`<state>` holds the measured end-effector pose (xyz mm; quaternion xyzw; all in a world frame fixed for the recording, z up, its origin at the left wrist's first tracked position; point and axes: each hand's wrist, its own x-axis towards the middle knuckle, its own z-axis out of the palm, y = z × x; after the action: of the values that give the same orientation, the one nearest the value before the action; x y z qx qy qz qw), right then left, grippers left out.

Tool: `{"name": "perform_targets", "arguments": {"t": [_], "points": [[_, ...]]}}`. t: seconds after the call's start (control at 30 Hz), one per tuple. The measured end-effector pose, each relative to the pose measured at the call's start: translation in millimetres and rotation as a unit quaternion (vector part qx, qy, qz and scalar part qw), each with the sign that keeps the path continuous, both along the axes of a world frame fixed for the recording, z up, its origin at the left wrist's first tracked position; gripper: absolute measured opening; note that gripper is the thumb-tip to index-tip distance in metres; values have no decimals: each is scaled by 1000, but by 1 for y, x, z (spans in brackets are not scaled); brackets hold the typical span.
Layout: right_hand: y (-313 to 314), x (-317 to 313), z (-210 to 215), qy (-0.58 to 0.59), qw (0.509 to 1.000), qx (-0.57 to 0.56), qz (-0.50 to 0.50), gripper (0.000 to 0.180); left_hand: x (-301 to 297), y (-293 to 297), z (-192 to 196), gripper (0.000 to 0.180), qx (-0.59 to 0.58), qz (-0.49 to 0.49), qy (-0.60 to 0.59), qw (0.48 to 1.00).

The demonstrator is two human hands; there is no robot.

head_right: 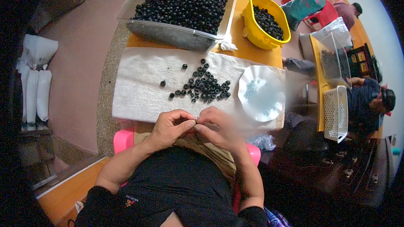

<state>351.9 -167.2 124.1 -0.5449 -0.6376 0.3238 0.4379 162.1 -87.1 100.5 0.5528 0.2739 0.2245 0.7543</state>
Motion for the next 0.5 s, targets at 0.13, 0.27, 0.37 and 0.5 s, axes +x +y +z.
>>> {"name": "perform_targets", "arguments": {"t": [0.13, 0.27, 0.37, 0.5], "points": [[-4, -5, -8, 100, 993, -49, -29, 19, 0, 2, 7, 17, 152, 29, 58, 986], [-4, -4, -13, 114, 991, -65, -28, 25, 5, 5, 5, 16, 454, 107, 28, 884], [-4, -3, -20, 124, 991, -48, -19, 26, 5, 5, 6, 18, 473, 113, 26, 873], [-5, -5, -26, 162, 984, -68, -34, 24, 4, 5, 4, 18, 466, 110, 33, 877]]}}
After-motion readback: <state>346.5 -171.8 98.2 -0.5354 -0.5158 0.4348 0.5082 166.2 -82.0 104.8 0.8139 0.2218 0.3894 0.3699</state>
